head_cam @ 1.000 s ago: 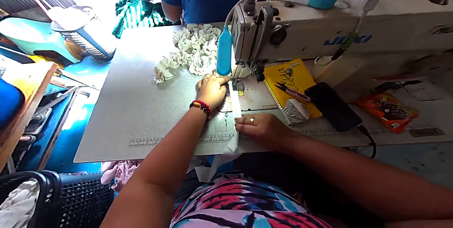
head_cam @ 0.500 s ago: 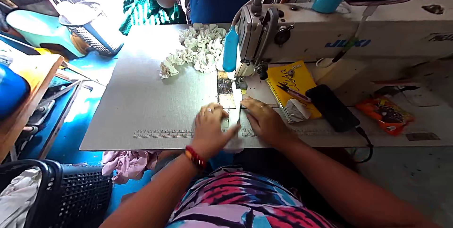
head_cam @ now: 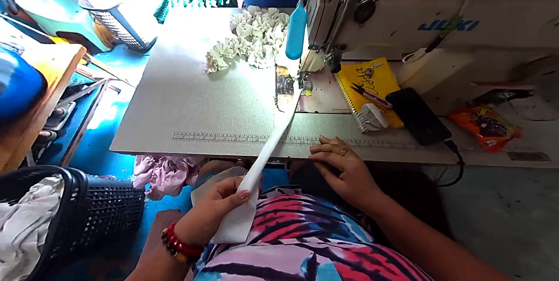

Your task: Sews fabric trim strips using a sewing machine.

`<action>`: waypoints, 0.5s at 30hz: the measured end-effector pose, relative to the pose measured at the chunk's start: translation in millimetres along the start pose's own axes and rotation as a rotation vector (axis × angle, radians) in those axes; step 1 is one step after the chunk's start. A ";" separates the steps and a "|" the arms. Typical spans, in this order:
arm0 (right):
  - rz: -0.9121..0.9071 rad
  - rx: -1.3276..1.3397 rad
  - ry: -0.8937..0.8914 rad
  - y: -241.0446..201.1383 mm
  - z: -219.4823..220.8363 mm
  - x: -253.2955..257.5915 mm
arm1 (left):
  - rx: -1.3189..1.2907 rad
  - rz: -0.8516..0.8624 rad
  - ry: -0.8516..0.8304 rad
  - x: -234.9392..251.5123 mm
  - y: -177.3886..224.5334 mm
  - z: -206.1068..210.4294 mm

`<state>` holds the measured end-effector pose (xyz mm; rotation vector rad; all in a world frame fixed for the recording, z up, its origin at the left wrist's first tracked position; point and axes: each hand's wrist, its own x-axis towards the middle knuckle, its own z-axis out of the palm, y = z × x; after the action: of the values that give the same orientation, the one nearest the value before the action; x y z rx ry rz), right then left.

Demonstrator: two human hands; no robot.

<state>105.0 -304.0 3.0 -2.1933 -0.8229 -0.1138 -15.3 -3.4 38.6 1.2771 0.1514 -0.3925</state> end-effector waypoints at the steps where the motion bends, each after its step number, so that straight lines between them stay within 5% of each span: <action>1: -0.007 -0.003 -0.001 -1.4 1.3 0.1 | -0.111 -0.020 -0.076 1.0 -7.2 0.0; 6: -0.019 0.021 -0.037 -18.4 2.8 4.5 | -0.198 0.080 -0.146 7.7 -17.5 9.5; 11: -0.167 0.090 -0.083 -48.2 7.7 19.4 | 0.835 0.401 0.291 -17.3 -3.2 6.5; 15: -0.346 0.088 -0.100 -75.6 26.6 40.7 | 1.117 0.625 0.412 -26.6 10.0 13.1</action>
<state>87.7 -227.2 46.1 -1.9697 -1.2361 -0.1355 -37.6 -8.2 60.0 2.3950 -0.1587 0.4176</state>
